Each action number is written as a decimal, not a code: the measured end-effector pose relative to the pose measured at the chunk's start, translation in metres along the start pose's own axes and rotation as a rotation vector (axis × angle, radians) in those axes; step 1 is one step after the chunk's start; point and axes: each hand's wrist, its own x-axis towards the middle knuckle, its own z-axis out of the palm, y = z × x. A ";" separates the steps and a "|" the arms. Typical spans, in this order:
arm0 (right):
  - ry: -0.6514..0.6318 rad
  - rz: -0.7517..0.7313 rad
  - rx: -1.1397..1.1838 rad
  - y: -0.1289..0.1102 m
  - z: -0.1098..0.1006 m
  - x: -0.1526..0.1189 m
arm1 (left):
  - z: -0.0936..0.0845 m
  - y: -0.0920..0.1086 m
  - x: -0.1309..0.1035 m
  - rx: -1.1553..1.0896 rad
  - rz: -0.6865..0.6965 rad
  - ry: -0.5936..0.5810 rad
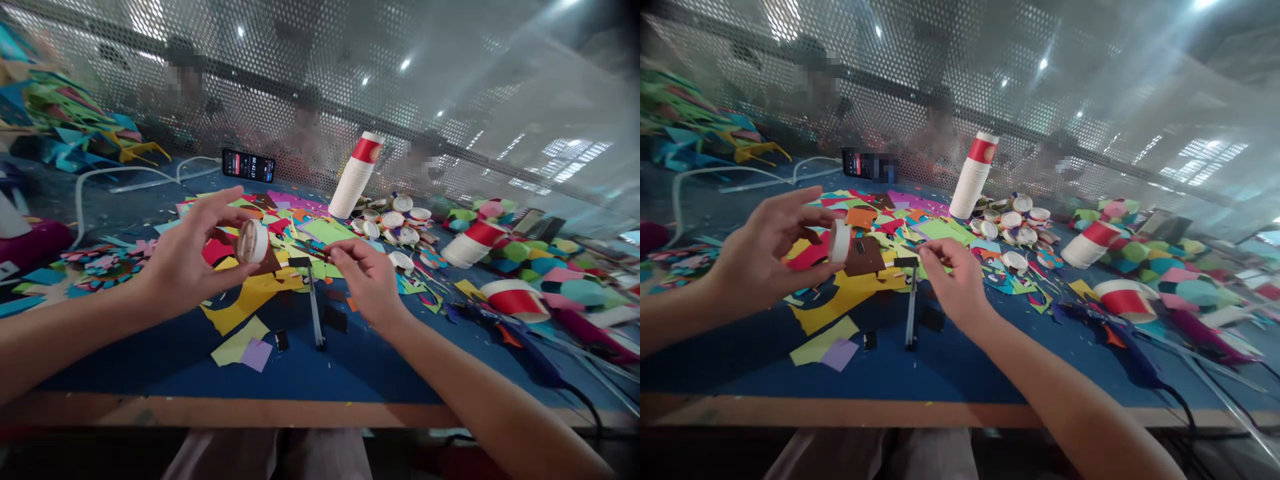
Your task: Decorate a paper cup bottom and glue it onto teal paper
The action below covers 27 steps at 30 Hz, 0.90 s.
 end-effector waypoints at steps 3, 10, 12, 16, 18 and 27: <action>-0.079 0.055 0.030 -0.001 -0.001 0.006 | 0.002 0.006 0.004 0.174 0.119 -0.022; -0.199 0.155 0.053 -0.019 0.006 -0.001 | 0.020 0.037 0.016 0.195 0.321 -0.106; -0.190 0.179 0.030 -0.022 0.005 -0.002 | 0.025 0.045 0.021 0.188 0.380 -0.099; -0.170 0.204 -0.059 -0.026 -0.013 0.004 | 0.028 0.052 0.035 0.154 0.261 -0.216; -0.186 0.206 -0.137 -0.026 -0.033 0.007 | 0.024 0.050 0.041 0.114 0.115 -0.360; -0.331 0.412 -0.651 0.013 -0.112 -0.004 | 0.015 0.019 0.034 0.090 0.005 -0.869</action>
